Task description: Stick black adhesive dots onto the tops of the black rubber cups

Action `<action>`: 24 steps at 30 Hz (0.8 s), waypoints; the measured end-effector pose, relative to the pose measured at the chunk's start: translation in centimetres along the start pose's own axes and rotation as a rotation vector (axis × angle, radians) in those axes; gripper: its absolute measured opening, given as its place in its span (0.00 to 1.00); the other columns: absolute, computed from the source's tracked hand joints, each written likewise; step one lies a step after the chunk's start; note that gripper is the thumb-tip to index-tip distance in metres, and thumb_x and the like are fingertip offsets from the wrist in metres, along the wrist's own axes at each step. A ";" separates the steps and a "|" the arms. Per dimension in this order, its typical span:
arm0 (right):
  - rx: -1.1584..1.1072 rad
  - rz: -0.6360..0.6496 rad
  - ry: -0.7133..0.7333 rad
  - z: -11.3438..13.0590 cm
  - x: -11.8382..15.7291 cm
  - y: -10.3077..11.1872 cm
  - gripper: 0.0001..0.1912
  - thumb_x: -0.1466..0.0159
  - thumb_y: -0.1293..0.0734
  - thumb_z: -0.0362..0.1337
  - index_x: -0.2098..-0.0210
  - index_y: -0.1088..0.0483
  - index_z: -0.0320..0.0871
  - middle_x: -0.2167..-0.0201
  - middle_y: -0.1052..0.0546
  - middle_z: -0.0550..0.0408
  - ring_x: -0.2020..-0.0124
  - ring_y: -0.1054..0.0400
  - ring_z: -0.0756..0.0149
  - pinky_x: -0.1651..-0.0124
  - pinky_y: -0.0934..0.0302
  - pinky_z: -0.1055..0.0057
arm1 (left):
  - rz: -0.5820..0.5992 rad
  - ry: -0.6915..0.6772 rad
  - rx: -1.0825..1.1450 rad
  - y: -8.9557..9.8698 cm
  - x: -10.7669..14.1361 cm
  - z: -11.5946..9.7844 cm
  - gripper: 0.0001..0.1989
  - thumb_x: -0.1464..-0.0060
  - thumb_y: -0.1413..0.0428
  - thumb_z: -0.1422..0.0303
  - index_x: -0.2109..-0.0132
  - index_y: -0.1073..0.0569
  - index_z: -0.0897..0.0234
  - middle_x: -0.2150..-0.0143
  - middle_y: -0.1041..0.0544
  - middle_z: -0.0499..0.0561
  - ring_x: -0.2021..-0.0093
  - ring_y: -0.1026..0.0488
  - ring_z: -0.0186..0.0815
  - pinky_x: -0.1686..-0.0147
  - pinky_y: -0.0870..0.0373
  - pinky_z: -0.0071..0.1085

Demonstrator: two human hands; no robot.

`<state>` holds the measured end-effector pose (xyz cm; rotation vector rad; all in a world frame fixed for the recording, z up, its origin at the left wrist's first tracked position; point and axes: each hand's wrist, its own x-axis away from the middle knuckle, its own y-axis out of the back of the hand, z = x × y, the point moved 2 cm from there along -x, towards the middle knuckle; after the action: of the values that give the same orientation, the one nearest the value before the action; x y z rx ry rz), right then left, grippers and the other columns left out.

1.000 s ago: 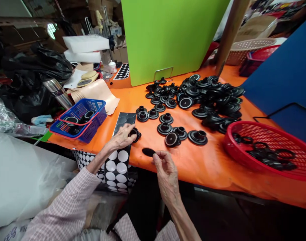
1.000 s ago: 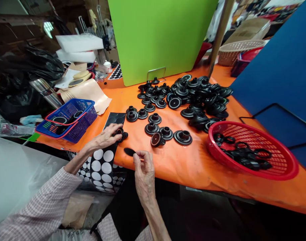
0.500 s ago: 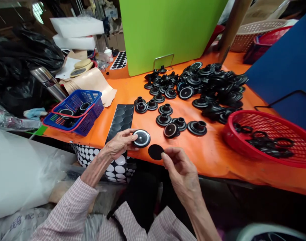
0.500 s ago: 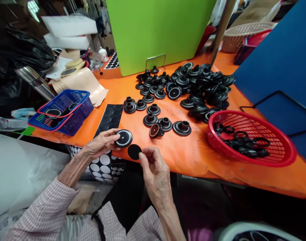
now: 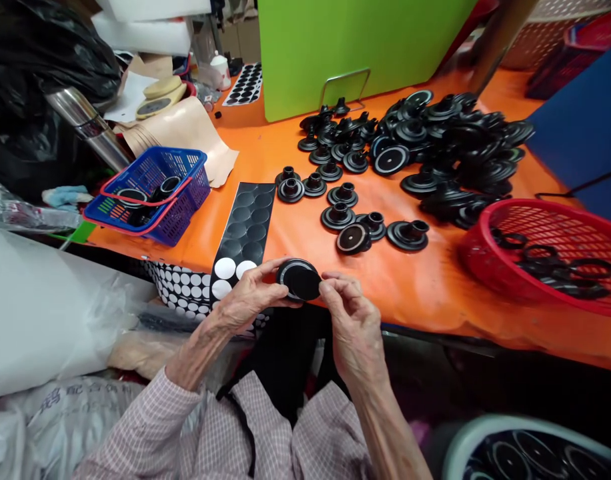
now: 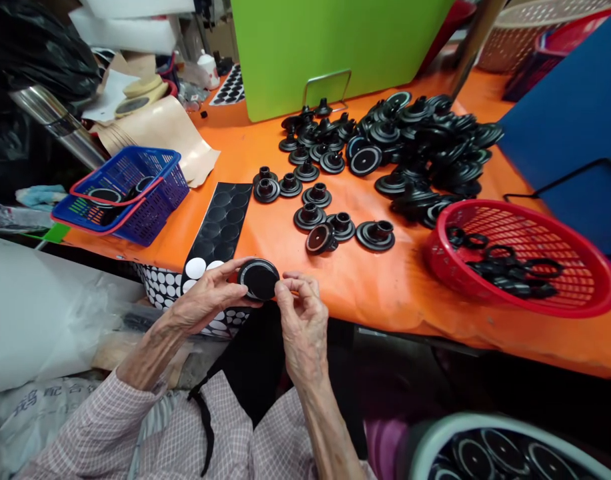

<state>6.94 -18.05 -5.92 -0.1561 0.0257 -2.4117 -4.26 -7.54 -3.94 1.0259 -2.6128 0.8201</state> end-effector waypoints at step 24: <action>0.094 -0.092 0.023 -0.4 0.5 -1.2 0.12 0.41 0.34 0.46 0.71 0.30 0.42 0.63 0.32 0.54 0.62 0.33 0.66 0.57 0.36 0.66 | -0.044 0.004 -0.072 -0.4 0.0 0.3 0.24 0.57 0.36 0.73 0.49 0.23 0.63 0.47 0.24 0.56 0.54 0.24 0.42 0.57 0.25 0.37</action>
<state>5.77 -17.47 -6.21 -0.0875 -0.0862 -2.5009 -4.00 -7.92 -4.03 1.0574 -2.5861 0.7127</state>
